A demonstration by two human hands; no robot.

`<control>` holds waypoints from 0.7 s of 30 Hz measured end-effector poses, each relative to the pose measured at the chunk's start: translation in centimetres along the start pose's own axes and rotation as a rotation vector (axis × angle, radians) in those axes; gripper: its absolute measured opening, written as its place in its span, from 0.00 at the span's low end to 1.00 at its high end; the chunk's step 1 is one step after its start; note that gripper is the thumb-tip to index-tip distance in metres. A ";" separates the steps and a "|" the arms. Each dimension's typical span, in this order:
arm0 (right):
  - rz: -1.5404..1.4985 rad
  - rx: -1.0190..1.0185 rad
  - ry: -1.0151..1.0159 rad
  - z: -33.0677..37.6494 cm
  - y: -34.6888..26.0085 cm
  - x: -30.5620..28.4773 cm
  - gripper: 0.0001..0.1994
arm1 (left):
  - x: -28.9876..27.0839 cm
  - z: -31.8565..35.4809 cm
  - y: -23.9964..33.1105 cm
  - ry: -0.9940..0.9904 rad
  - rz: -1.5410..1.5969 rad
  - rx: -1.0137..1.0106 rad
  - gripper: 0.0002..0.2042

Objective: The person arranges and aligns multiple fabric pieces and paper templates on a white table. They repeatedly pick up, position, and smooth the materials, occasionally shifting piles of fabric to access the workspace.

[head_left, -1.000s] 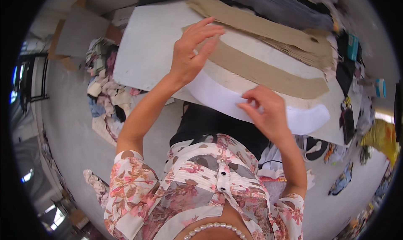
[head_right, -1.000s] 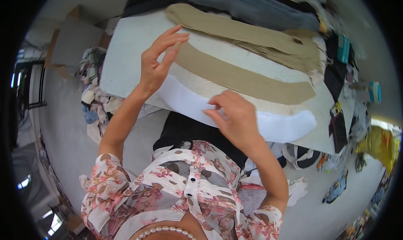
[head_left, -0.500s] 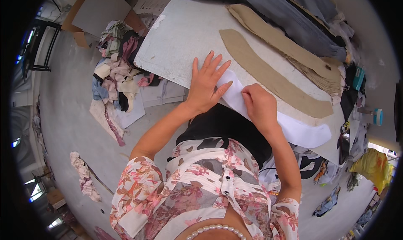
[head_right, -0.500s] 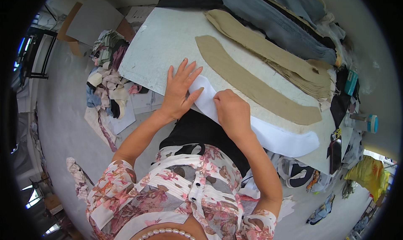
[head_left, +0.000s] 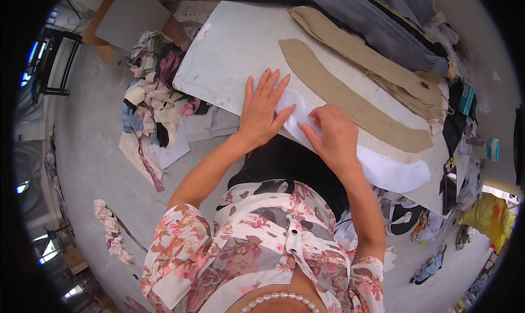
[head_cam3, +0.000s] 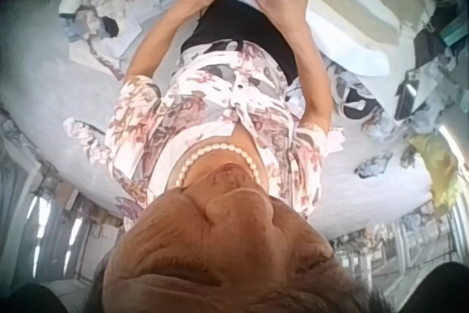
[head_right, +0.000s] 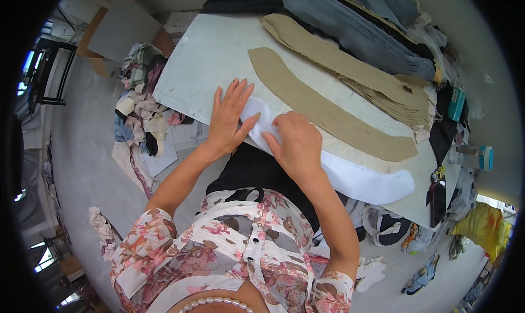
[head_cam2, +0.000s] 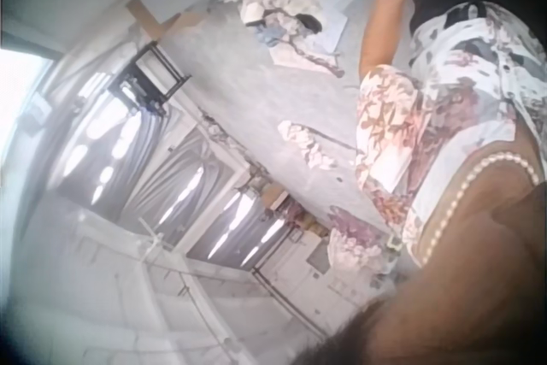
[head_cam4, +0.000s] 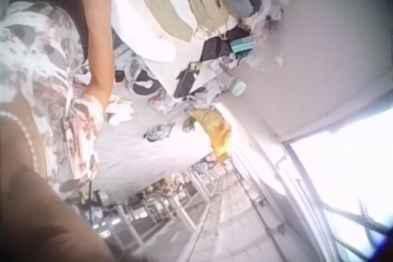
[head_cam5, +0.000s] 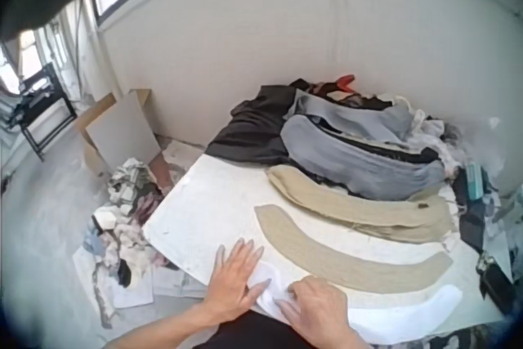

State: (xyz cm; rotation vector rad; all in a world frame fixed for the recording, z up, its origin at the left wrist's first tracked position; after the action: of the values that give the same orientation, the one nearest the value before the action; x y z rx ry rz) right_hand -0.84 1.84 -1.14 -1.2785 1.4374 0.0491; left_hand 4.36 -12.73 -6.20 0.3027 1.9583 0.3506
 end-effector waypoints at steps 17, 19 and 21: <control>-0.438 0.113 0.228 0.8 1.7 -6.5 0.02 | 1.9 1.5 5.5 -0.559 1.614 -0.797 0.17; -0.384 -0.007 0.199 0.6 0.2 -6.6 0.04 | 2.2 1.3 7.9 -0.608 1.902 -0.961 0.16; -0.311 -0.150 0.147 0.9 -0.8 -6.5 0.07 | 2.3 0.4 7.2 -0.356 1.896 -0.953 0.14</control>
State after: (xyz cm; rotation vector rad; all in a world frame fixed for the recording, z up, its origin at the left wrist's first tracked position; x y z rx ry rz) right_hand -1.29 6.26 3.81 -1.6460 1.3619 -0.1513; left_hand 4.19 -5.14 -5.57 1.3498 0.4140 2.0787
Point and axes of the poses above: each hand's wrist, its own z-axis away from the middle knuckle, its own x-axis out of the palm, y = z × x, the point moved 8 cm from there along -z, towards the middle knuckle, and after that the axes turned 3 degrees about -z, right-handed, at the moved point
